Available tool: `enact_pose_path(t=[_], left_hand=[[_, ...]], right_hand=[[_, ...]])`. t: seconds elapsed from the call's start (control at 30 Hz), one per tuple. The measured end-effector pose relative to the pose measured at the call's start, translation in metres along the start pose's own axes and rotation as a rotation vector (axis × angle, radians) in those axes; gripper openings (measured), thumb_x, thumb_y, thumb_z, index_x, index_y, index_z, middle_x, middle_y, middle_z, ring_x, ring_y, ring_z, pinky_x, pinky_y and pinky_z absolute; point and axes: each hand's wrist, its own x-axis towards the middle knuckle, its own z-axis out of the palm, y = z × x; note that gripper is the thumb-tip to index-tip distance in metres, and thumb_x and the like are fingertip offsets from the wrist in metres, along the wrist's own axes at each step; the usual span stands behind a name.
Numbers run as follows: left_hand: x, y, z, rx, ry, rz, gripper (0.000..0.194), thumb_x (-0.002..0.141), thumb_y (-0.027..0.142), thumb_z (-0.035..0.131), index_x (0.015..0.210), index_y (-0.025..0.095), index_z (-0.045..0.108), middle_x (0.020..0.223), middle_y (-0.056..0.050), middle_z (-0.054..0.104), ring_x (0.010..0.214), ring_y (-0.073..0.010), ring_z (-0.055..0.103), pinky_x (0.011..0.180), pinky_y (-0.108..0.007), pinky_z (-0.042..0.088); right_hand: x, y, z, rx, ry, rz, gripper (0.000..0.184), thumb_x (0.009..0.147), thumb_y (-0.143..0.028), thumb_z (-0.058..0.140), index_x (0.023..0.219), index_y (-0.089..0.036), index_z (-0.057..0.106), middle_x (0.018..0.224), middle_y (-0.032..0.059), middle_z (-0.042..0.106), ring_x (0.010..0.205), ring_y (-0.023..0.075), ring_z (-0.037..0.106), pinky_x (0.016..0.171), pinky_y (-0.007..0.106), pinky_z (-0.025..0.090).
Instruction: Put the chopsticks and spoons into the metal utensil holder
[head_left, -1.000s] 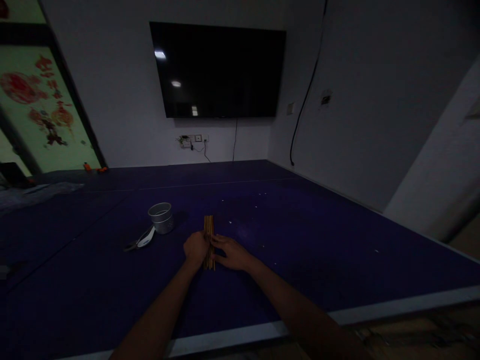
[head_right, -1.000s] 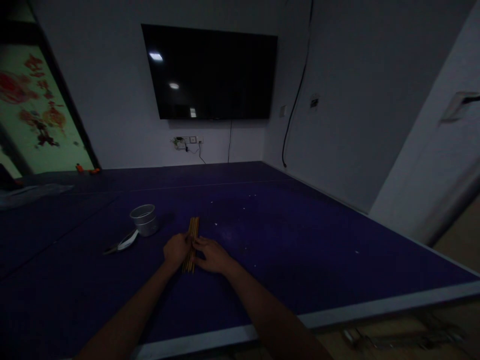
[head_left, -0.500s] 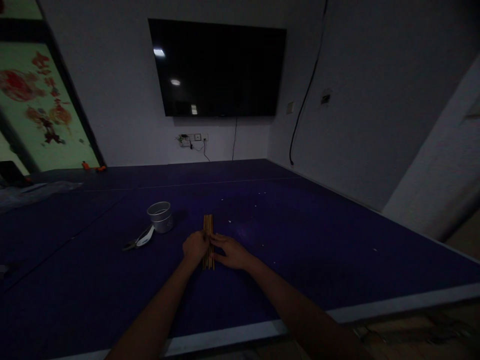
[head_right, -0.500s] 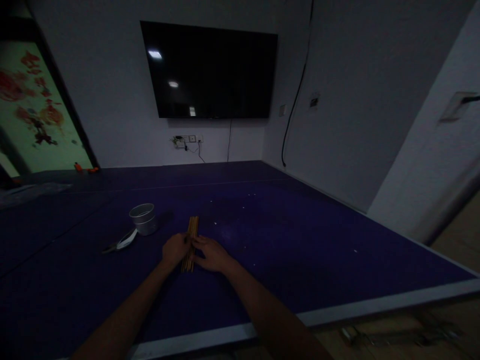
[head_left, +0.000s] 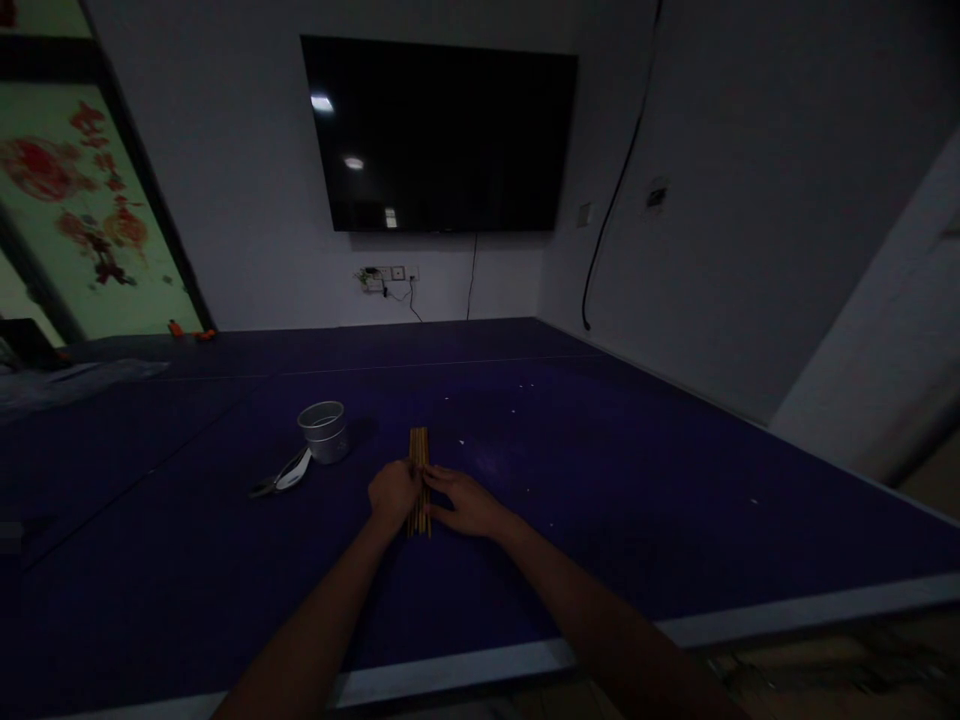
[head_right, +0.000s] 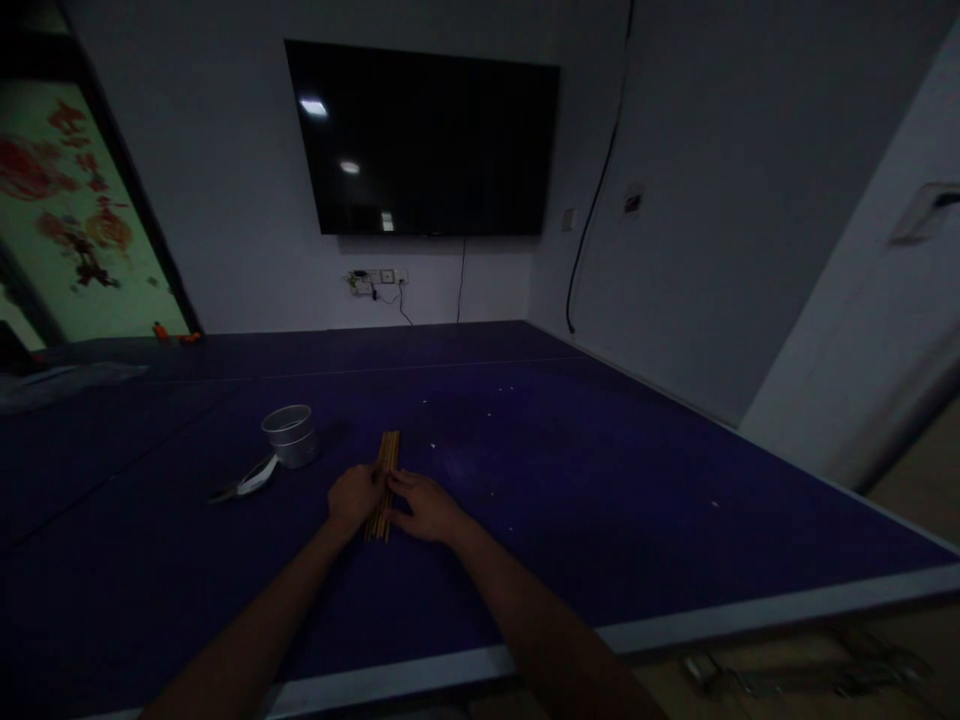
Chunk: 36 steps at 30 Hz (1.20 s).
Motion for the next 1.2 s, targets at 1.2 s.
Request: enact_pose_path(t=[1.2], left_hand=[[0.0019,-0.0038,-0.0032,-0.053,-0.007,-0.002,0.028,0.083,0.038,0.039,0.096,0.020,0.057,0.092,-0.006,0.067,0.088,-0.0183,0.063,0.066,-0.023,0.042]], right_hand=[[-0.0008,0.0092,0.0064,-0.029,-0.006,0.034,0.061,0.083,-0.041,0.050,0.136,-0.014,0.034,0.139,0.0131,0.034,0.127,0.0263,0.033,0.103,0.042,0.033]])
